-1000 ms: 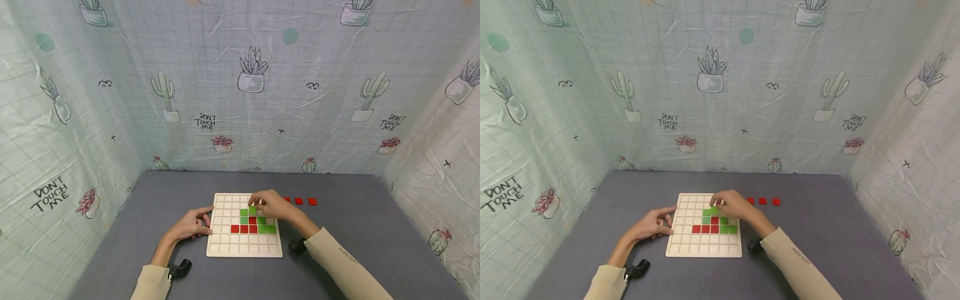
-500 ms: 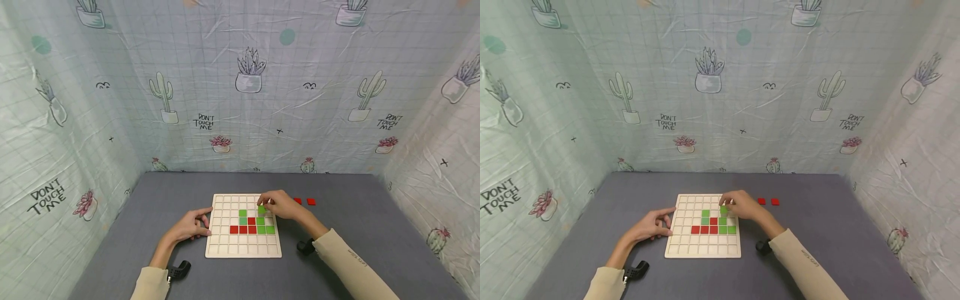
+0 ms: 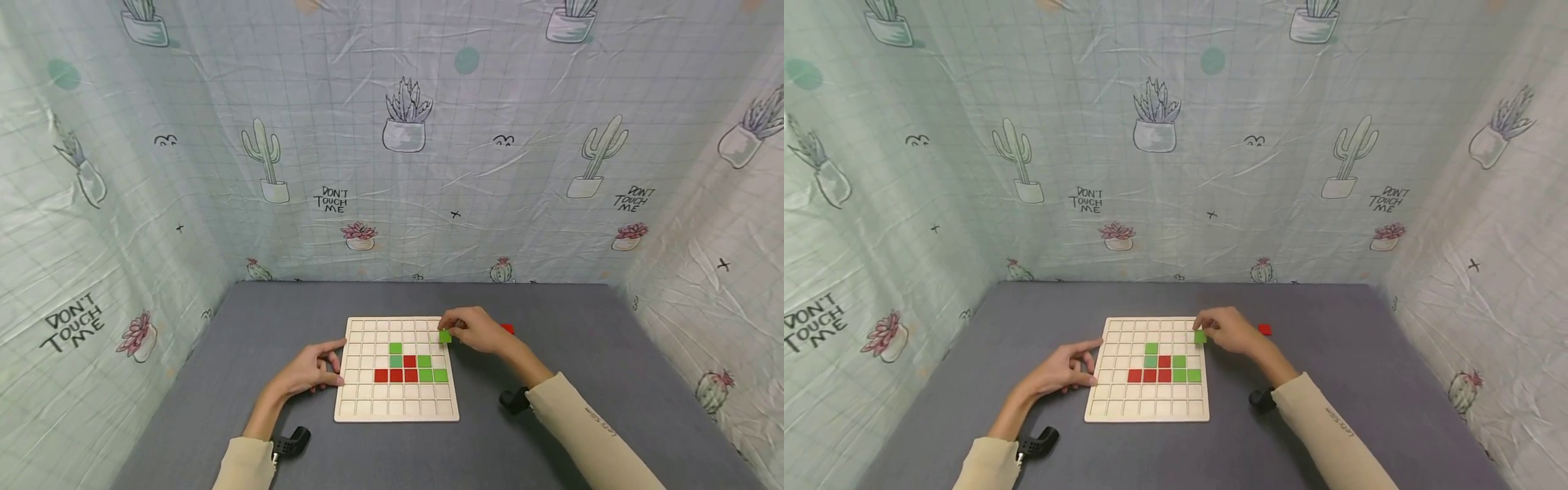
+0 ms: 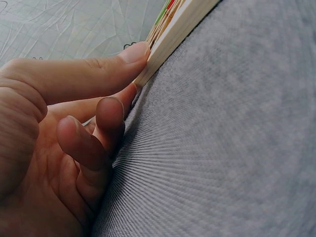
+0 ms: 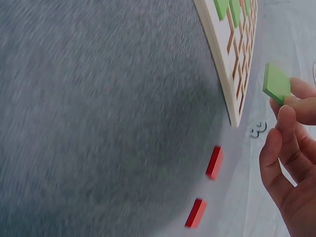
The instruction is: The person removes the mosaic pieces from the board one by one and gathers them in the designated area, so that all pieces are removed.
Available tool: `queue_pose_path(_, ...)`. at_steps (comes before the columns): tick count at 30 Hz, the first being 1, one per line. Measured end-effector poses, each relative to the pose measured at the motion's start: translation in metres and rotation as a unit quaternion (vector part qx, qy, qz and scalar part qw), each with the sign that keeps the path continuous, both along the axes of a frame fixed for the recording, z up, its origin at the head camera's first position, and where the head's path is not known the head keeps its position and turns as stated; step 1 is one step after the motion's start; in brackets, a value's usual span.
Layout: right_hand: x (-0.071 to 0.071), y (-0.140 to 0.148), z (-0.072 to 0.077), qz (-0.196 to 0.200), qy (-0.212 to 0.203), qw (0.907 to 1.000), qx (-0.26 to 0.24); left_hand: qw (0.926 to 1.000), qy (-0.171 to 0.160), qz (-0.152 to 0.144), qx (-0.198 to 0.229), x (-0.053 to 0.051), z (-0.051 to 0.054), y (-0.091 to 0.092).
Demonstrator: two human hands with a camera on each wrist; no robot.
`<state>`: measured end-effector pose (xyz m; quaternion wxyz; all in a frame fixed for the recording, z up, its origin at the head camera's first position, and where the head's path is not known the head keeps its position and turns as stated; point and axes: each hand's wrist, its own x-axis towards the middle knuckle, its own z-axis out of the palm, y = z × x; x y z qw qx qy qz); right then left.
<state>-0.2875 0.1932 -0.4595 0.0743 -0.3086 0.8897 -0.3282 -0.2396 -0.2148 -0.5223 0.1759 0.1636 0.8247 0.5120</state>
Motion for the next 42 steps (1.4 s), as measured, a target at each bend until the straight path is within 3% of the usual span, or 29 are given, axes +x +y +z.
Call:
queue_pose_path(20,-0.01,0.047,-0.003,-0.05,0.017,0.9985,0.015,1.0,-0.001,0.008,0.0,0.001,0.0,-0.001)
queue_pose_path(30,-0.019,0.084,-0.004,-0.082,0.018,0.9961,0.027,0.9999,0.001,0.009,-0.005,0.0,0.001,0.0)
queue_pose_path(42,-0.024,0.128,-0.001,-0.125,-0.029,0.9912,0.034,1.0,0.0,-0.001,0.001,-0.002,0.0,0.0)
